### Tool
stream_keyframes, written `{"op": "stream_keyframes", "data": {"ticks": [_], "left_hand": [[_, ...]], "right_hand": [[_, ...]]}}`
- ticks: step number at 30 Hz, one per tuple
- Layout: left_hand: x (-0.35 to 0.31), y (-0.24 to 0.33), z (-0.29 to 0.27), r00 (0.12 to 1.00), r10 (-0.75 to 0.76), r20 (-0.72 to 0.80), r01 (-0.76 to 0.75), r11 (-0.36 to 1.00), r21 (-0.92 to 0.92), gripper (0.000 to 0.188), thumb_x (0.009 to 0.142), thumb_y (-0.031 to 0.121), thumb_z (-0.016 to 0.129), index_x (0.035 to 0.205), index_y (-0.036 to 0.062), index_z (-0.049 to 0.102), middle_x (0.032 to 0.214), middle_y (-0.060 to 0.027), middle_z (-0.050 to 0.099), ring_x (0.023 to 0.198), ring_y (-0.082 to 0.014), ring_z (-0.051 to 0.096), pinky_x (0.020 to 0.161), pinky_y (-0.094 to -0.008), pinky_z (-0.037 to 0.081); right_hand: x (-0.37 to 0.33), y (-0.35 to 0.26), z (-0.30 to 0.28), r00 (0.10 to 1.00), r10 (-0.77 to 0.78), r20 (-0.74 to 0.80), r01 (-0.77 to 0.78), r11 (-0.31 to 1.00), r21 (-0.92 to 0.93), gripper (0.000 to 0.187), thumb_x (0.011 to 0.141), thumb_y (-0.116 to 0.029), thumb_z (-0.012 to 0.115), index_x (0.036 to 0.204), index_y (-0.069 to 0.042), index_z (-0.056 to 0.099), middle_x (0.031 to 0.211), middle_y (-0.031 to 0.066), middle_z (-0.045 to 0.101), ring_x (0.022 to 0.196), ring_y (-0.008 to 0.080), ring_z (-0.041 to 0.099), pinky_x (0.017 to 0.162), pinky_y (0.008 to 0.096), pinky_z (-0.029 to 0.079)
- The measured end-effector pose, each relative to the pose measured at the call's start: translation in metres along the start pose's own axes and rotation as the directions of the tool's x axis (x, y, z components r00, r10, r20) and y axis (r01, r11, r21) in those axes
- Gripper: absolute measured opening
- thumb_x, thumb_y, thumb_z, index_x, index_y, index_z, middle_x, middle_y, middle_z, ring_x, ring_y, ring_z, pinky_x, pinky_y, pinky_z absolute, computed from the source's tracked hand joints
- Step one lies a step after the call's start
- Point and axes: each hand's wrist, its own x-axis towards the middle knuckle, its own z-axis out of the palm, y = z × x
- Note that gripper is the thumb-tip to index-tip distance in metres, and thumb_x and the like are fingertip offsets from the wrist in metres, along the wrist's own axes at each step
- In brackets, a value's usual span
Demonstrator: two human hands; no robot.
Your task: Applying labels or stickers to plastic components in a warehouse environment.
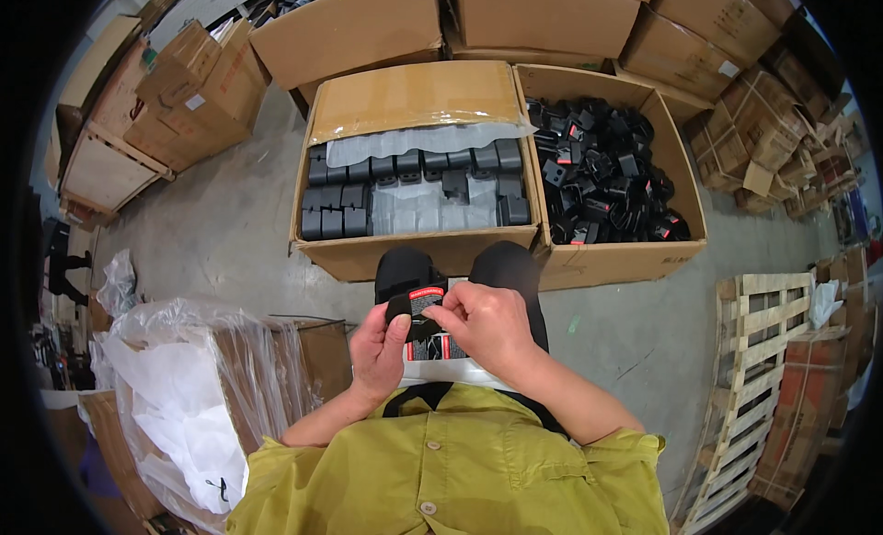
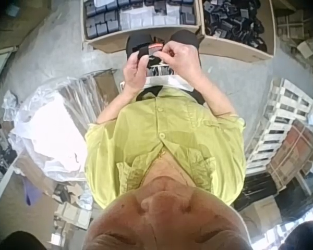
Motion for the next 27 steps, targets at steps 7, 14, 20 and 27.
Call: {"op": "stream_keyframes", "data": {"ticks": [7, 14, 20, 27], "left_hand": [[0.011, 0.002, -0.004, 0.979, -0.191, 0.075, 0.200, 0.970, -0.140, 0.026, 0.088, 0.018, 0.049, 0.105, -0.0013, 0.050, 0.088, -0.0032, 0.058, 0.079, -0.0071, 0.051, 0.072, -0.0205, 0.041], [0.021, -0.012, -0.002, 0.936, -0.286, 0.206, 0.350, 0.823, -0.447, 0.027, 0.089, 0.019, 0.047, 0.105, -0.0029, 0.049, 0.097, -0.0039, 0.057, 0.087, -0.0080, 0.051, 0.079, -0.0219, 0.040], [0.033, -0.018, 0.008, 0.923, -0.300, 0.241, 0.377, 0.827, -0.417, 0.027, 0.089, 0.015, 0.046, 0.108, -0.0026, 0.048, 0.101, -0.0045, 0.055, 0.091, -0.0088, 0.050, 0.083, -0.0230, 0.038], [0.044, -0.025, -0.013, 0.965, -0.253, 0.069, 0.255, 0.967, -0.024, 0.034, 0.083, 0.009, 0.052, 0.115, 0.0011, 0.044, 0.111, -0.0115, 0.052, 0.102, -0.0173, 0.050, 0.087, -0.0280, 0.039]], "right_hand": [[0.012, 0.019, 0.001, 0.999, -0.030, -0.012, 0.030, 1.000, 0.008, 0.047, 0.064, -0.022, 0.075, 0.101, 0.000, 0.055, 0.084, 0.0091, 0.061, 0.066, 0.0098, 0.056, 0.055, 0.0257, 0.047], [0.018, 0.034, 0.012, 0.944, 0.158, 0.291, -0.256, 0.905, 0.341, 0.038, 0.074, -0.014, 0.065, 0.107, -0.001, 0.051, 0.084, 0.0035, 0.056, 0.069, 0.0059, 0.051, 0.060, 0.0206, 0.044], [0.018, 0.056, 0.017, 0.992, -0.028, 0.125, -0.013, 0.948, 0.319, 0.030, 0.077, -0.016, 0.061, 0.102, -0.002, 0.052, 0.086, 0.0035, 0.055, 0.075, 0.0089, 0.052, 0.063, 0.0215, 0.045], [0.097, 0.161, -0.080, 0.802, 0.568, -0.184, -0.220, 0.568, 0.793, 0.050, 0.083, -0.049, 0.045, 0.098, -0.001, 0.052, 0.084, 0.0084, 0.053, 0.072, 0.0159, 0.055, 0.059, 0.0307, 0.052]]}}
